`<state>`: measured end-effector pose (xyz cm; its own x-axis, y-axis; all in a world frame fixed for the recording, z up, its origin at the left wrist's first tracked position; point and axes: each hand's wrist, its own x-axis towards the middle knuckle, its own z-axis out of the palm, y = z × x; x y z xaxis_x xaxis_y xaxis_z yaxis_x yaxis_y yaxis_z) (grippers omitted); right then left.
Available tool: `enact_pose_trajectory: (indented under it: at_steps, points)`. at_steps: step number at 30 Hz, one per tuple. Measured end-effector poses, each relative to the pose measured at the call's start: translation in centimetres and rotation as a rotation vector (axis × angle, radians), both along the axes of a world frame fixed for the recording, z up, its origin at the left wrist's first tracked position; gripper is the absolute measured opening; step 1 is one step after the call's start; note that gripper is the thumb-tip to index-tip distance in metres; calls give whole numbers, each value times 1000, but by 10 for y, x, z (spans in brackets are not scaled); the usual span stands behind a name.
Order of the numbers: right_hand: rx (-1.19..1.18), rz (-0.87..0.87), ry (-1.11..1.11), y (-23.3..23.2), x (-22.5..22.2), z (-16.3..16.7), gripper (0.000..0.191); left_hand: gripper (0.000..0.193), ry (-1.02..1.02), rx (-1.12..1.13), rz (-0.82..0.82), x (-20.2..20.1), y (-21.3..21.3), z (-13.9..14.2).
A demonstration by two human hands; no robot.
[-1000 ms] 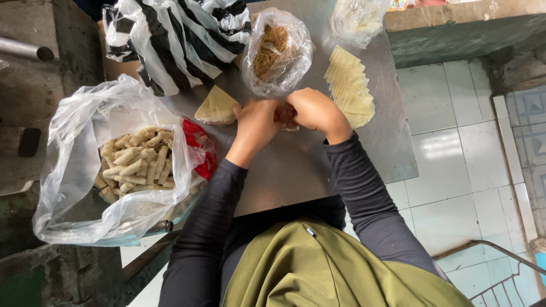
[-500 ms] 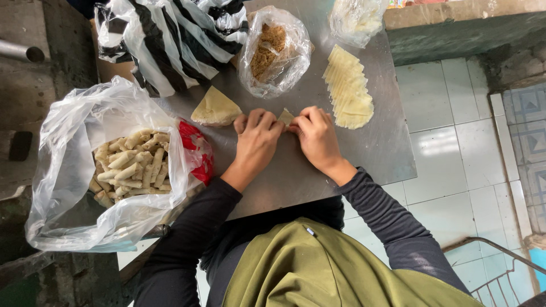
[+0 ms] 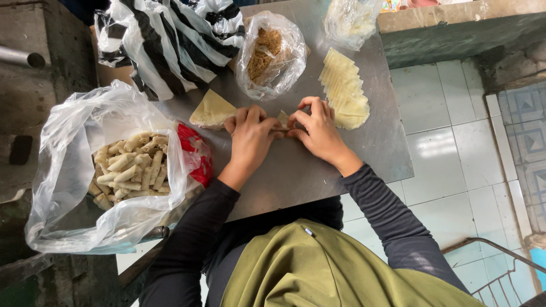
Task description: The person tears pieces from a block of dough on a metal table and folds and presses each piece, building a row of crimped dough pieces. They then spoon brown filling from a plastic bag onto a folded dough piece and continue folding and arranging the dough pieces.
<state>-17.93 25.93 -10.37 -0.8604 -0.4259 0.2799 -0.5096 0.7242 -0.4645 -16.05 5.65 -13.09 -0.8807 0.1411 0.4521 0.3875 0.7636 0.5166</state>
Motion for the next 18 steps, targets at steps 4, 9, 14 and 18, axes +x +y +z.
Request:
enact_pose_trajectory:
  at_steps: [4, 9, 14, 18]
  points:
    - [37, -75, 146, -9, 5, -6, 11, 9, 108, -90, 33, 4, 6, -1]
    - [-79, -324, -40, -21, -2, -13, 12, 10, -76, 67, 214, -2, 17, 7]
    - [-60, -169, -76, -10, -11, -4, 13, 8, -33, 98, 103, -7, 11, 7]
    - [-10, -77, 41, -4, -9, -2, 12, 5, 50, -18, 58, -4, 8, -1]
